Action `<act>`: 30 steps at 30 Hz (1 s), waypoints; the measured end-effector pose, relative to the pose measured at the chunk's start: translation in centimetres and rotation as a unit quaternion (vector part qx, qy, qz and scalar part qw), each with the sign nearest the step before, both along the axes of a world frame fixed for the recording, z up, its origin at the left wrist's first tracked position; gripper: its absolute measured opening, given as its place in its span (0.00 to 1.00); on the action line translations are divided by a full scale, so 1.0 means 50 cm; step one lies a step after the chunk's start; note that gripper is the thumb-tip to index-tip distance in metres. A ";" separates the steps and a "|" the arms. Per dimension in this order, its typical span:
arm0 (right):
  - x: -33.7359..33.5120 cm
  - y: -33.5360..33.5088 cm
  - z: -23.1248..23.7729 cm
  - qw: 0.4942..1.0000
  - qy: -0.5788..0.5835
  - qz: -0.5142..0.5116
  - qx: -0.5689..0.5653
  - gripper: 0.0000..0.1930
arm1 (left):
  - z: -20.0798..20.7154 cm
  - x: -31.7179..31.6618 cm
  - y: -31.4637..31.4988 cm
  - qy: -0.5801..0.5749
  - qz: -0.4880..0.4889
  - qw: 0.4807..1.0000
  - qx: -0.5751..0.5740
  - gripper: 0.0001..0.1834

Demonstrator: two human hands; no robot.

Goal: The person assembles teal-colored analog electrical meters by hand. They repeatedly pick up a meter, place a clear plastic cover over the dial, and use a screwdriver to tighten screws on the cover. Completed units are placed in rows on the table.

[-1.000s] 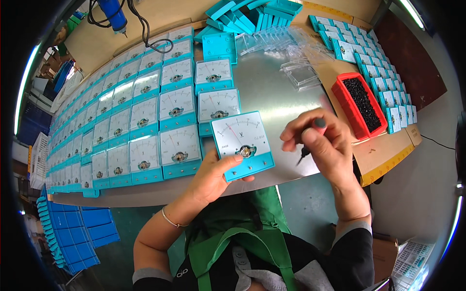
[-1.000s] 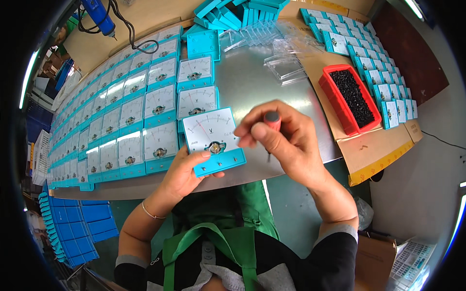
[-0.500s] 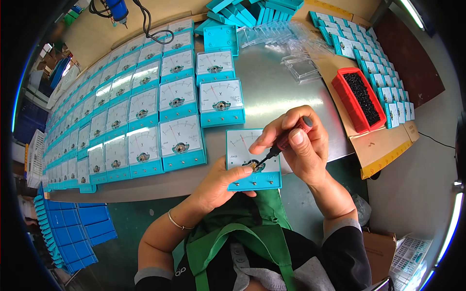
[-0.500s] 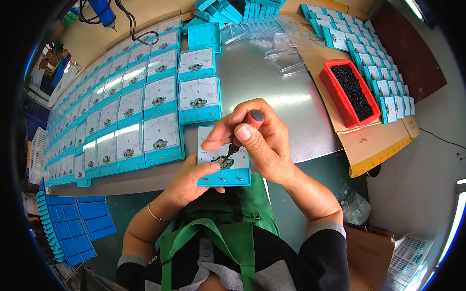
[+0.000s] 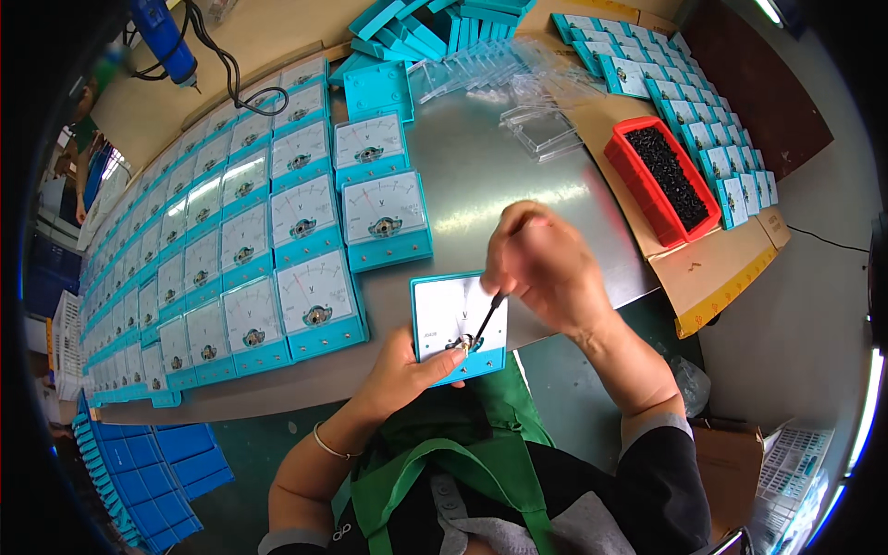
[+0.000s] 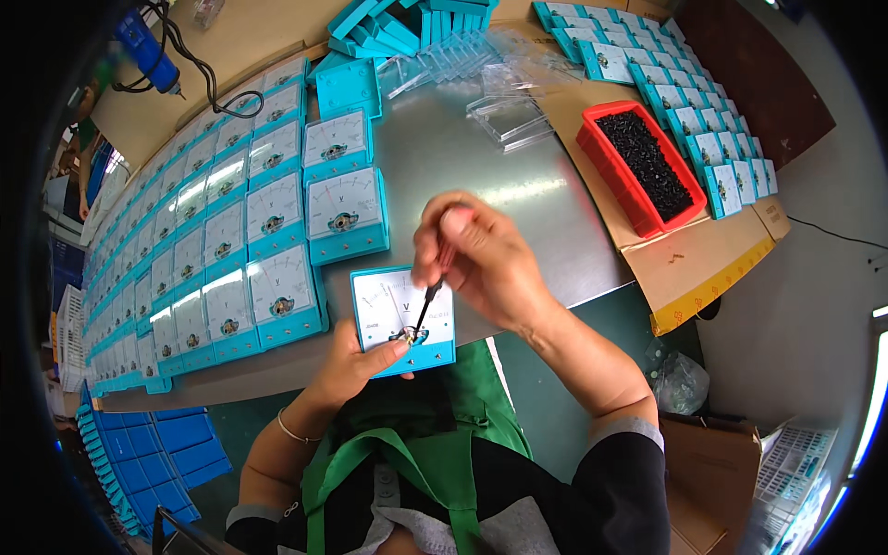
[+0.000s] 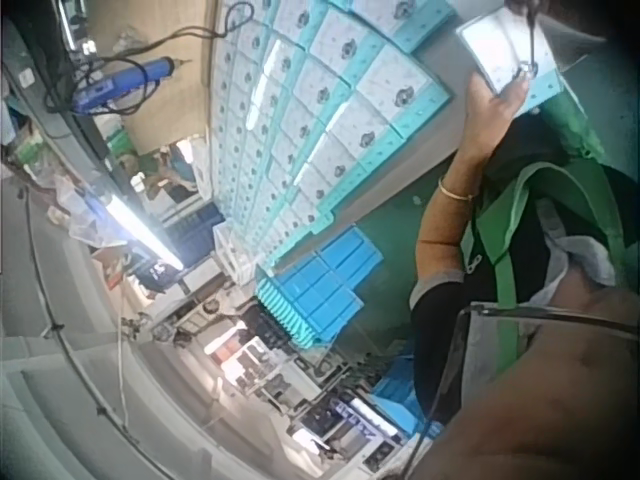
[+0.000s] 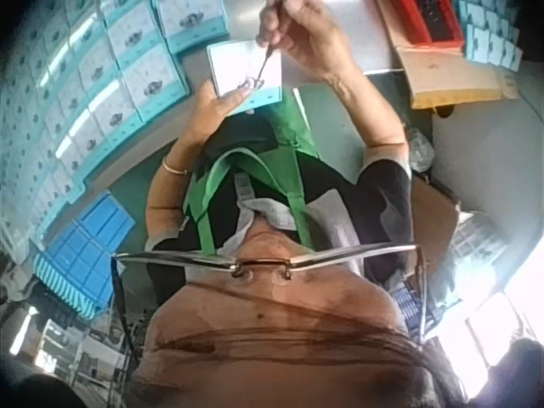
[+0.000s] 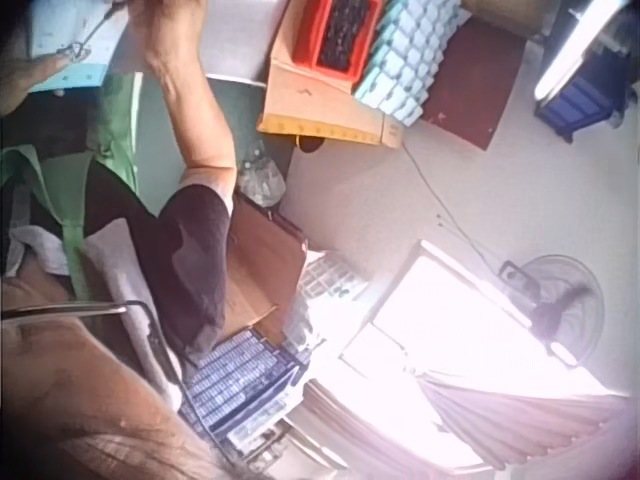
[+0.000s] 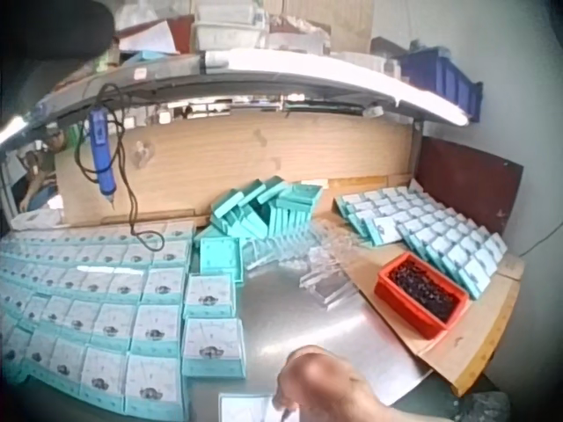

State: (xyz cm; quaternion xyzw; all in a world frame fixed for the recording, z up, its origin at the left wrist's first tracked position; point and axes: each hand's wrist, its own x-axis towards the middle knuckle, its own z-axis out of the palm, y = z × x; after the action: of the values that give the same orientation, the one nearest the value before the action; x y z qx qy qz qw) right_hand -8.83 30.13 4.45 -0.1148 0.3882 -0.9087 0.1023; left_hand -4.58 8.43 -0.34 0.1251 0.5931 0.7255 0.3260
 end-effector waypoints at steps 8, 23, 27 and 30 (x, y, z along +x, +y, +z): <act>-0.263 0.148 -0.103 0.440 0.223 -0.359 0.792 0.14 | -0.017 0.009 0.004 0.071 0.031 0.997 -0.010 0.17; 0.010 0.161 -0.070 0.446 0.544 -0.040 0.710 0.18 | 0.044 -0.021 0.019 0.405 -0.187 0.889 -0.103 0.20; -0.017 0.161 -0.035 0.397 0.556 -0.125 0.720 0.14 | 0.022 -0.036 0.061 0.354 -0.155 0.909 -0.158 0.20; -0.042 0.236 0.008 0.398 0.376 -0.302 0.780 0.08 | 0.012 0.002 0.069 0.374 -0.132 0.901 -0.176 0.20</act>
State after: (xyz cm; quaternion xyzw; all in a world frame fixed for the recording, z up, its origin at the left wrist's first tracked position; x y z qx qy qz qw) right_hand -10.90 41.92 4.87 -0.1908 0.9366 -0.0464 -0.2901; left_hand -4.50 11.87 0.24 0.4048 0.7677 0.4594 0.1892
